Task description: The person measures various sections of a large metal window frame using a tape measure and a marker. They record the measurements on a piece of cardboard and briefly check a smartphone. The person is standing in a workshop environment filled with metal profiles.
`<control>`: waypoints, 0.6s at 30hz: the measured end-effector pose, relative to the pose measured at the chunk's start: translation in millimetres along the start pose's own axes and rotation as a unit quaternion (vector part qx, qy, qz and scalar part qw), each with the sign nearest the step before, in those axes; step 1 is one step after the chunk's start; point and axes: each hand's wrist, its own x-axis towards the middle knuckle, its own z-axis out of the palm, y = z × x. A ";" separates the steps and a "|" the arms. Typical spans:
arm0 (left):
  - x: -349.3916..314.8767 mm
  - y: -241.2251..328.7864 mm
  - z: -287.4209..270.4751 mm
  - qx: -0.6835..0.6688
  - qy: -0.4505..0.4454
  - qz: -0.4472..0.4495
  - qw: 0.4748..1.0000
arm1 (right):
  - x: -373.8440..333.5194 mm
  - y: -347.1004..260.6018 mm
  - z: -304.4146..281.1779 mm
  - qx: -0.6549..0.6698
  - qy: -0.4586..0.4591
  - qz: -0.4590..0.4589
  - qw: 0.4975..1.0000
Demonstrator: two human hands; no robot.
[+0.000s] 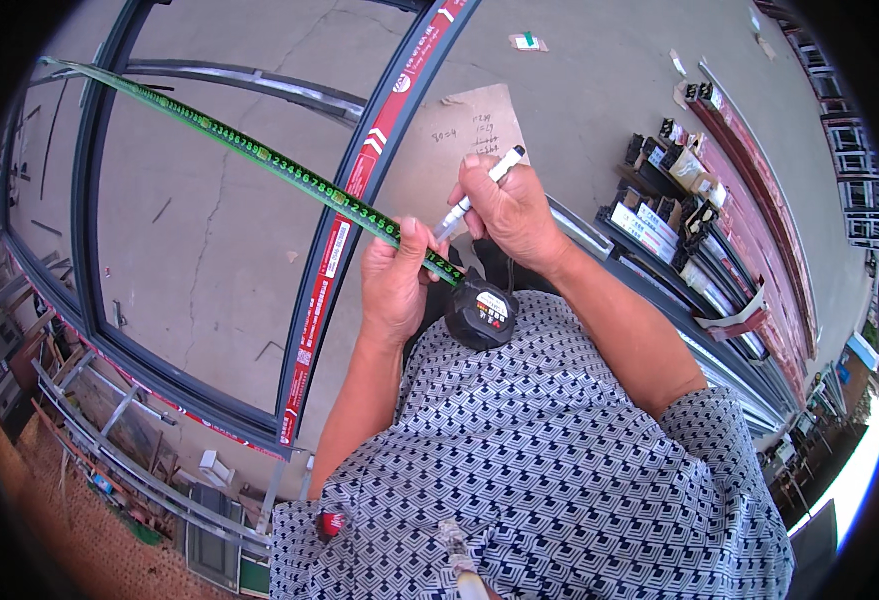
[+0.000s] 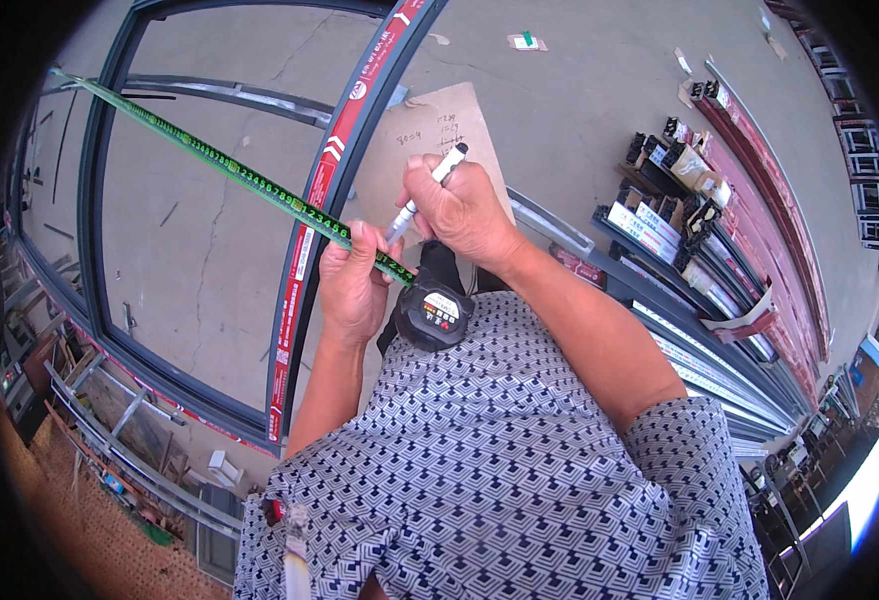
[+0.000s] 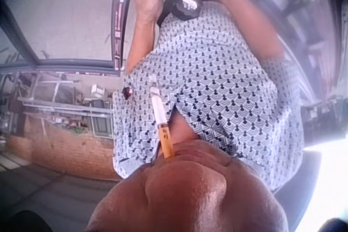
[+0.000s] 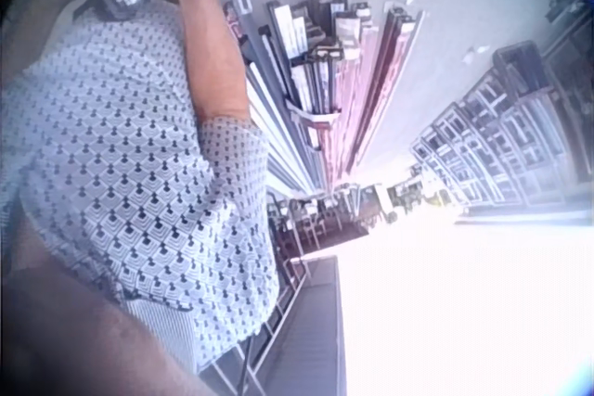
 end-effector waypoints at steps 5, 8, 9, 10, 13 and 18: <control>-2.2 12.5 7.4 -0.010 -0.003 -0.013 1.000 | -1.4 8.4 10.3 0.073 0.043 0.011 0.996; -3.5 11.3 3.1 -0.013 -0.008 -0.011 1.000 | -1.6 6.3 11.8 0.070 0.038 -0.007 0.997; -3.8 10.9 2.9 -0.014 -0.008 -0.009 1.000 | -1.3 5.5 10.9 0.070 0.031 -0.010 0.997; -4.5 11.0 2.4 -0.017 -0.007 -0.010 1.000 | -1.6 6.1 11.3 0.070 0.025 -0.014 0.997; -6.0 11.7 2.8 -0.020 -0.005 -0.013 1.000 | -2.2 7.4 10.7 0.091 0.021 -0.011 0.996; -6.2 15.5 5.9 -0.014 -0.012 -0.012 1.000 | -4.3 5.1 5.5 0.078 0.003 -0.014 0.997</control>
